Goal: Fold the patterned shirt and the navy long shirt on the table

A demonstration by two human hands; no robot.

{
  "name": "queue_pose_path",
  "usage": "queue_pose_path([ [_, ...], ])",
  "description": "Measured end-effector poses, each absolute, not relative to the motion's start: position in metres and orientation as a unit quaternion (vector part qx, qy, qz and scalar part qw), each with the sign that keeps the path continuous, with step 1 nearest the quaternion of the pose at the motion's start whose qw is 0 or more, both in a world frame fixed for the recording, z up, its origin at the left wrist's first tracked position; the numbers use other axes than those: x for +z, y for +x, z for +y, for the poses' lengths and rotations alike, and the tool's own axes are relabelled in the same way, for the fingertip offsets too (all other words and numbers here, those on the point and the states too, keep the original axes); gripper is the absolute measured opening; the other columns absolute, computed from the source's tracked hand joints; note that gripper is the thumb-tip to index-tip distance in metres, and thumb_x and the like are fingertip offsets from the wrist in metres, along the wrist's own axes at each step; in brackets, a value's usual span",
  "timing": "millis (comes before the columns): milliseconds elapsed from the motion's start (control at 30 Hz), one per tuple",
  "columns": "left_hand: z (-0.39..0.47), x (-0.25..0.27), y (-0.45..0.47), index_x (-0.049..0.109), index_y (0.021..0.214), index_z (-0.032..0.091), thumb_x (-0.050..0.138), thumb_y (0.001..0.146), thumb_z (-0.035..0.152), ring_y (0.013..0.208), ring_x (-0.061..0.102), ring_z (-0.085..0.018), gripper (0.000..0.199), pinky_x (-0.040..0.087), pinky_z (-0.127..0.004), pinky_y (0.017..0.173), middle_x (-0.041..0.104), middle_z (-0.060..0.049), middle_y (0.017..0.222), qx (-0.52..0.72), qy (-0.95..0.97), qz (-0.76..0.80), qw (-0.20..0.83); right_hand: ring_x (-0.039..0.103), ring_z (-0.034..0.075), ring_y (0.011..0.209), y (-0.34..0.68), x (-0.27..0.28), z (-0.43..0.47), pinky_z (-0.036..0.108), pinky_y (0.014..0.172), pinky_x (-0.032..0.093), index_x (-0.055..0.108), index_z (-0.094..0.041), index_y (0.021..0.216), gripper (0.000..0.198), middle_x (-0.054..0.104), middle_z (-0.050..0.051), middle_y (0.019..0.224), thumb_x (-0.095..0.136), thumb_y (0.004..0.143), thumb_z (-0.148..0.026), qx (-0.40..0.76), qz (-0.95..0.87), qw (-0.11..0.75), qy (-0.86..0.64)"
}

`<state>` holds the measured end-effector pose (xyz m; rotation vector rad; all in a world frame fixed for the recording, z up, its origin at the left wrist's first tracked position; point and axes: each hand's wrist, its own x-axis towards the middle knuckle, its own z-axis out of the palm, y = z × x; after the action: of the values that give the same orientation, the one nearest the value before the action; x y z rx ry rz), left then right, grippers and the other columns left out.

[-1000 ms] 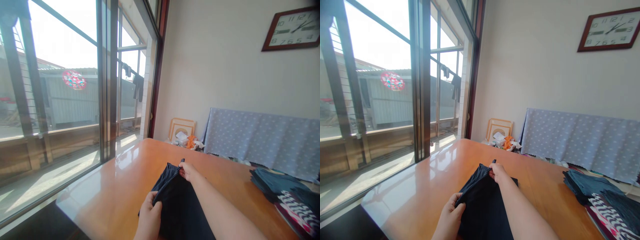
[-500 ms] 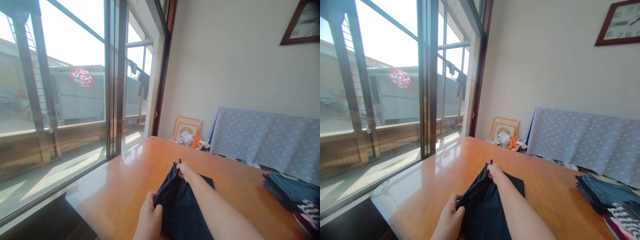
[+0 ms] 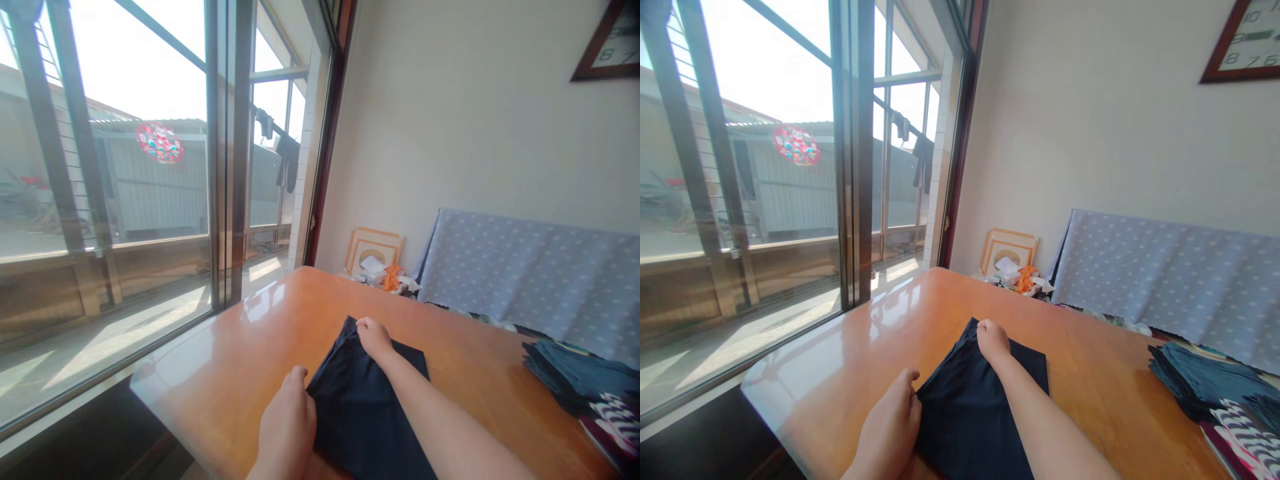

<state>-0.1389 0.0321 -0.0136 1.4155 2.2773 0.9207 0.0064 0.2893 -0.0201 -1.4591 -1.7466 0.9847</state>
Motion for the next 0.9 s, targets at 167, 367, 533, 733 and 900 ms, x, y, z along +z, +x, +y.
queue_pose_path([
  [167,0.032,-0.001,-0.137,0.06,0.119,0.019,0.042,0.085,0.01,0.112,0.061,-0.026,0.039,0.04,-0.035,0.093,0.068,-0.012,0.116,0.253,0.516,0.816,0.06,0.054,0.026,0.129,0.005,-0.03,0.281,0.033,0.111,0.035,0.077,-0.027,0.092,0.025,0.073,0.002,0.119,0.065,0.075,-0.014,0.274,-0.787,0.252,-0.492],
  [367,0.048,0.011,-0.12,0.065,0.106,0.023,0.043,0.087,0.011,0.103,0.055,-0.025,0.032,0.038,-0.037,0.09,0.065,-0.009,0.11,0.251,0.624,0.74,0.035,0.041,0.026,0.143,-0.001,-0.04,0.28,0.041,0.12,0.024,0.072,-0.028,0.119,0.041,0.059,0.004,0.144,0.057,0.083,-0.018,0.203,-0.834,0.198,-0.474],
  [533,0.057,-0.001,-0.114,0.07,0.094,0.025,0.051,0.089,0.021,0.101,0.054,-0.025,0.02,0.04,-0.036,0.087,0.064,-0.007,0.105,0.25,0.707,0.658,0.073,0.03,0.028,0.149,0.001,-0.04,0.284,0.049,0.122,0.017,0.063,-0.03,0.134,0.042,0.048,0.005,0.155,0.048,0.095,-0.031,0.17,-0.842,0.16,-0.486],
  [733,0.056,-0.016,-0.12,0.076,0.098,0.033,0.06,0.087,0.034,0.099,0.055,-0.024,0.019,0.043,-0.035,0.082,0.063,-0.005,0.102,0.243,0.712,0.649,0.11,0.012,0.037,0.154,-0.004,-0.05,0.28,0.068,0.117,0.001,0.044,-0.039,0.149,0.061,0.03,0.003,0.165,0.043,0.094,-0.064,0.165,-0.846,0.095,-0.499],
  [900,0.059,-0.022,-0.122,0.076,0.101,0.037,0.065,0.084,0.037,0.099,0.056,-0.023,0.02,0.044,-0.033,0.083,0.063,-0.004,0.101,0.261,0.7,0.655,0.114,0.014,0.035,0.154,-0.004,-0.045,0.282,0.064,0.119,0.005,0.043,-0.041,0.15,0.067,0.031,0.001,0.165,0.038,0.091,-0.073,0.162,-0.844,0.088,-0.504],
])
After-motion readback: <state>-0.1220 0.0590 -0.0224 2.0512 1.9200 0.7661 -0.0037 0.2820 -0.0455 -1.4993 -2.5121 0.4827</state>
